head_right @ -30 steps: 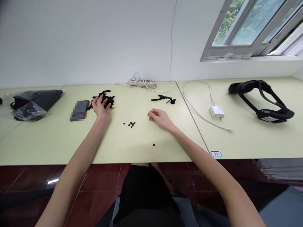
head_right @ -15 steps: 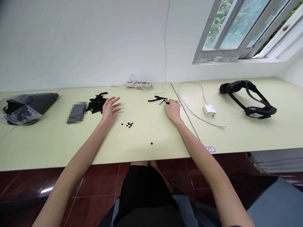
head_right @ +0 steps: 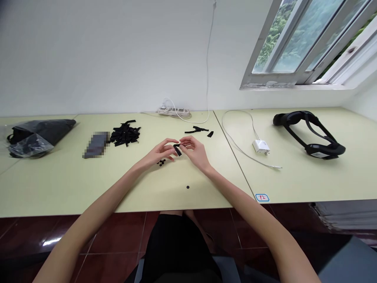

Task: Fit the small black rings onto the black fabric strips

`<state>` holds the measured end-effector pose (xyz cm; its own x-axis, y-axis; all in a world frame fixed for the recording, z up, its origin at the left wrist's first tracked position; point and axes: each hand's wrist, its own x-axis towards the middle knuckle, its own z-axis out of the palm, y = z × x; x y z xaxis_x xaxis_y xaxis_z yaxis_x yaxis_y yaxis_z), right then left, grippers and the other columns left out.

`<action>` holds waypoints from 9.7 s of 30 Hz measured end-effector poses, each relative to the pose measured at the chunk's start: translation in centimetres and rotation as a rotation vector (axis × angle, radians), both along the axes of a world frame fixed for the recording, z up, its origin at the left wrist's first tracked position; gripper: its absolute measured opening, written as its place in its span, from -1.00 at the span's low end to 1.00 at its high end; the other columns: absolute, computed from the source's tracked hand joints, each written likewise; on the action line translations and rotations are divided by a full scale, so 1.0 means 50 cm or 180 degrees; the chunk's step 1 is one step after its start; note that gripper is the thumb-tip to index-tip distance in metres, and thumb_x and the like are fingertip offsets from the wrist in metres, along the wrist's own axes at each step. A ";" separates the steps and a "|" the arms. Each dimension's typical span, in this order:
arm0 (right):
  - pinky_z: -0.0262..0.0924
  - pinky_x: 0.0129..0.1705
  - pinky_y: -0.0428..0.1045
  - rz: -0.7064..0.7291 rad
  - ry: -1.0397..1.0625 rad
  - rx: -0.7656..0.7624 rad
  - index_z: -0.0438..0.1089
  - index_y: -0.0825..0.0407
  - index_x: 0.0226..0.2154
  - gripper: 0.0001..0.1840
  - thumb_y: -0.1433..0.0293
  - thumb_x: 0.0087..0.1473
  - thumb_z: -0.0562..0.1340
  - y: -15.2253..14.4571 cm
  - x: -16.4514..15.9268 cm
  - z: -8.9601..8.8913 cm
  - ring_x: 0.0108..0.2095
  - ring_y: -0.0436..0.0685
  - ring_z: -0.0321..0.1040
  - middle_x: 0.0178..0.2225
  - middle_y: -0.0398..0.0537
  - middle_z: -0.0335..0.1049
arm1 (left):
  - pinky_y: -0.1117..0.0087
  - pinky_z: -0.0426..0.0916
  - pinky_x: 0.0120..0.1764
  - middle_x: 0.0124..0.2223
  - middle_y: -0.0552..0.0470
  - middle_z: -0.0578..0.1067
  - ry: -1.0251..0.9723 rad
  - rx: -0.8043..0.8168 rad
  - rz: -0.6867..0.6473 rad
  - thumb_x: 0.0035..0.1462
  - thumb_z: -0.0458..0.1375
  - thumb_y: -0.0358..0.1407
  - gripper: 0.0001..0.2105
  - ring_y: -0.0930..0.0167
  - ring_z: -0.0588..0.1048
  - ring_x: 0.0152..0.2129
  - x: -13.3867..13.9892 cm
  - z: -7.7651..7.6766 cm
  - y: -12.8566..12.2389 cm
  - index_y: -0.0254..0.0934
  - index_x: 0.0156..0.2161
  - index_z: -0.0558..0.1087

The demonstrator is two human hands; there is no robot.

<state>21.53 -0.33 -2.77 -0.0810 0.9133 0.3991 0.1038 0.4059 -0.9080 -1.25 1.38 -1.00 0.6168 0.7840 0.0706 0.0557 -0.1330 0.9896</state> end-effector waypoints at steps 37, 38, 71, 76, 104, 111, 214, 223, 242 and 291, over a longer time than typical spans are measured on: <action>0.49 0.16 0.26 0.1003 -0.2401 0.1556 0.65 -0.06 0.03 -0.64 0.37 0.58 0.12 -0.022 -0.043 -0.054 0.07 0.31 0.52 0.04 0.04 0.71 | 0.26 0.55 -0.06 0.09 -0.23 0.74 -0.0490 0.0173 0.1810 0.14 0.47 0.11 -0.51 0.28 0.67 -0.14 -0.037 -0.018 0.050 -0.20 -0.03 0.54; 0.50 0.13 0.25 0.0959 -0.2344 0.1533 0.66 -0.06 -0.02 -0.65 0.36 0.58 0.13 -0.020 -0.042 -0.055 0.04 0.31 0.53 0.00 0.03 0.72 | 0.26 0.55 -0.05 0.07 -0.23 0.75 -0.0497 0.0187 0.1792 0.16 0.46 0.10 -0.52 0.27 0.68 -0.12 -0.035 -0.016 0.047 -0.20 -0.02 0.54; 0.53 0.01 0.15 0.0287 -0.0300 -0.0094 0.51 -0.07 -0.18 -0.62 -0.03 0.37 0.33 0.003 -0.011 -0.017 -0.20 0.20 0.63 -0.26 -0.05 0.65 | 0.22 0.65 -0.06 0.43 -0.18 0.52 -0.0167 0.0557 0.1088 0.21 0.47 -0.02 -0.41 0.28 0.67 -0.17 -0.001 0.006 0.003 -0.11 0.30 0.62; 0.59 0.07 0.21 0.0336 0.0114 -0.0274 0.59 -0.05 -0.17 -0.50 -0.14 0.24 0.43 0.006 -0.005 -0.014 -0.14 0.26 0.69 -0.19 0.02 0.68 | 0.18 0.65 0.00 0.49 -0.14 0.44 0.0038 0.0495 0.0829 0.22 0.46 0.01 -0.40 0.28 0.68 -0.16 0.004 0.012 -0.006 -0.05 0.32 0.61; 0.56 0.10 0.21 0.0294 0.0239 -0.0391 0.65 -0.06 -0.26 -0.65 0.02 0.10 0.54 -0.008 -0.001 -0.001 -0.10 0.25 0.63 -0.14 -0.02 0.70 | 0.29 0.39 -0.34 -0.31 -0.02 0.70 0.0191 0.0532 0.0628 0.26 0.43 -0.05 -0.24 0.32 0.53 -0.42 0.021 -0.004 -0.028 -0.09 0.51 0.42; 0.57 0.09 0.20 0.0184 0.0316 -0.0554 0.59 -0.05 -0.28 -0.65 0.07 0.07 0.57 -0.009 -0.007 -0.004 -0.12 0.25 0.65 -0.22 -0.04 0.67 | 0.29 0.38 -0.33 -0.31 -0.03 0.69 0.0166 0.0607 0.0560 0.27 0.44 -0.04 -0.26 0.32 0.51 -0.42 0.023 -0.008 -0.031 -0.07 0.50 0.43; 0.46 0.01 0.09 0.1107 0.0190 -0.0519 0.42 -0.10 -0.19 -0.67 0.04 0.30 0.42 -0.055 0.002 0.053 -0.16 0.14 0.47 -0.20 -0.09 0.47 | 0.37 0.42 -0.36 -0.26 0.03 0.67 0.0924 0.4148 0.0988 0.52 0.25 -0.14 -0.83 0.39 0.60 -0.38 -0.025 -0.010 -0.008 -0.06 -0.16 0.62; 0.46 -0.02 0.10 0.0474 0.0071 0.0015 0.38 -0.10 -0.19 -0.74 0.12 0.32 0.39 -0.031 0.004 0.027 -0.17 0.13 0.44 -0.19 -0.09 0.42 | 0.38 0.57 -0.29 -0.11 -0.08 0.65 0.0168 0.1705 0.0903 0.46 0.27 0.01 -0.70 0.33 0.61 -0.18 0.032 0.009 -0.044 -0.19 -0.11 0.65; 0.57 0.07 0.22 0.0543 -0.0553 0.0389 0.41 -0.14 -0.10 -0.80 0.12 0.43 0.33 -0.031 0.019 0.028 -0.11 0.20 0.56 -0.10 -0.06 0.54 | 0.34 0.58 -0.26 -0.13 -0.08 0.67 -0.0023 0.0463 0.0588 0.24 0.44 0.11 -0.62 0.29 0.60 -0.20 0.021 0.015 -0.025 -0.20 -0.20 0.69; 0.58 0.04 0.23 0.0294 -0.0404 0.0867 0.50 -0.16 -0.08 -0.89 0.22 0.41 0.38 -0.039 0.000 0.026 -0.12 0.20 0.58 -0.11 -0.08 0.60 | 0.39 0.46 -0.21 -0.24 0.03 0.46 -0.0689 -0.0526 0.0675 0.16 0.48 0.06 -0.60 0.40 0.47 -0.25 0.035 0.006 -0.034 -0.22 -0.29 0.53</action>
